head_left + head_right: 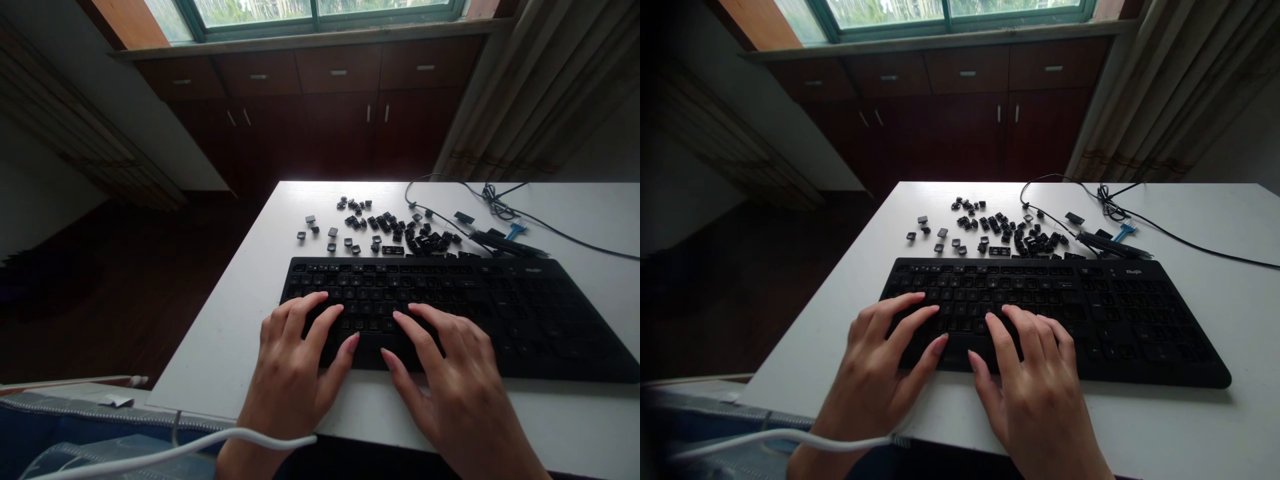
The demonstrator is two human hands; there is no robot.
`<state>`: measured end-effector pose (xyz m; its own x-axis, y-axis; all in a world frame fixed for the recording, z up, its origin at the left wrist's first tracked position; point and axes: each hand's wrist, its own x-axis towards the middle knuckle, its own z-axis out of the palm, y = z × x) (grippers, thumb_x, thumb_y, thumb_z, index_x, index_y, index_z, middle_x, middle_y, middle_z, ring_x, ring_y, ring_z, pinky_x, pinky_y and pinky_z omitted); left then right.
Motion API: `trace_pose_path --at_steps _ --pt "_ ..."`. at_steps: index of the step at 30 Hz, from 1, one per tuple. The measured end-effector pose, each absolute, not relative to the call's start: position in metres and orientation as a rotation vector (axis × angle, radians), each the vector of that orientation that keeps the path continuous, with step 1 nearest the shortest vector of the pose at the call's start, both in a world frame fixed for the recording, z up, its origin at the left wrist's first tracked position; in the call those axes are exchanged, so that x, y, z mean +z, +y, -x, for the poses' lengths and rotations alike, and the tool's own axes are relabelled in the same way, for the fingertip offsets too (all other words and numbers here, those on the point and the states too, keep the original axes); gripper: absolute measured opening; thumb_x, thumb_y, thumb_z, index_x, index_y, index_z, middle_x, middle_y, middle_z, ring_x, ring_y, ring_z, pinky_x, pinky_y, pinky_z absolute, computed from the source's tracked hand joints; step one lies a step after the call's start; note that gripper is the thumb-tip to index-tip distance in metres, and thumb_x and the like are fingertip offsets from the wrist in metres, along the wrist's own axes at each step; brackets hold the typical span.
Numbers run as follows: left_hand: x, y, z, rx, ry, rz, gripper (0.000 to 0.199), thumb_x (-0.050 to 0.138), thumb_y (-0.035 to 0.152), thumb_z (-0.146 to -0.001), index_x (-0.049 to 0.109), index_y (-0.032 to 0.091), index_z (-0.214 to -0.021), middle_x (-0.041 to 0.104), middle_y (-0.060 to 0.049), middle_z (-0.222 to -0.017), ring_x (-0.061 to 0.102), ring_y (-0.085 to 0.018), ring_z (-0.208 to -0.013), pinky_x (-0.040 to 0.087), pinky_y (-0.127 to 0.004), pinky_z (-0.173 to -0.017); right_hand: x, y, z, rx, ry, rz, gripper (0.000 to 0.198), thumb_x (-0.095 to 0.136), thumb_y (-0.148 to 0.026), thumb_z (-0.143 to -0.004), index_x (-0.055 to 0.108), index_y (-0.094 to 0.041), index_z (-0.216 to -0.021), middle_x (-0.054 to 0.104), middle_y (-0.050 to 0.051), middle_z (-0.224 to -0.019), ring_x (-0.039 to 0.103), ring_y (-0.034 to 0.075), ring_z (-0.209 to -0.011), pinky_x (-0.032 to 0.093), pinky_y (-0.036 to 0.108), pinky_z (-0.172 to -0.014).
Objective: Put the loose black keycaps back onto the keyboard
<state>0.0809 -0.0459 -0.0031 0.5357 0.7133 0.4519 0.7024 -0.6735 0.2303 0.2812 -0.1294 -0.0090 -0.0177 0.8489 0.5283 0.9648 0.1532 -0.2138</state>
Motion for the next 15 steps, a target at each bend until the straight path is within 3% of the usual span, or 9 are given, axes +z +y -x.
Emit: trace_pose_path --at_steps 15 --pt "-0.0013 -0.047 -0.0816 0.804 1.264 -2.735 0.034 0.064 0.029 -0.091 0.061 0.021 -0.124 0.057 -0.012 -0.131 0.052 -0.03 -0.12 0.046 -0.05 -0.1 -0.0081 -0.1287 -0.2816 -0.283 -1.894 1.708 0.036 0.064 -0.029 -0.093 0.063 -0.011 -0.125 0.061 0.017 -0.122 0.057 0.03 -0.112 0.043 0.051 -0.098"
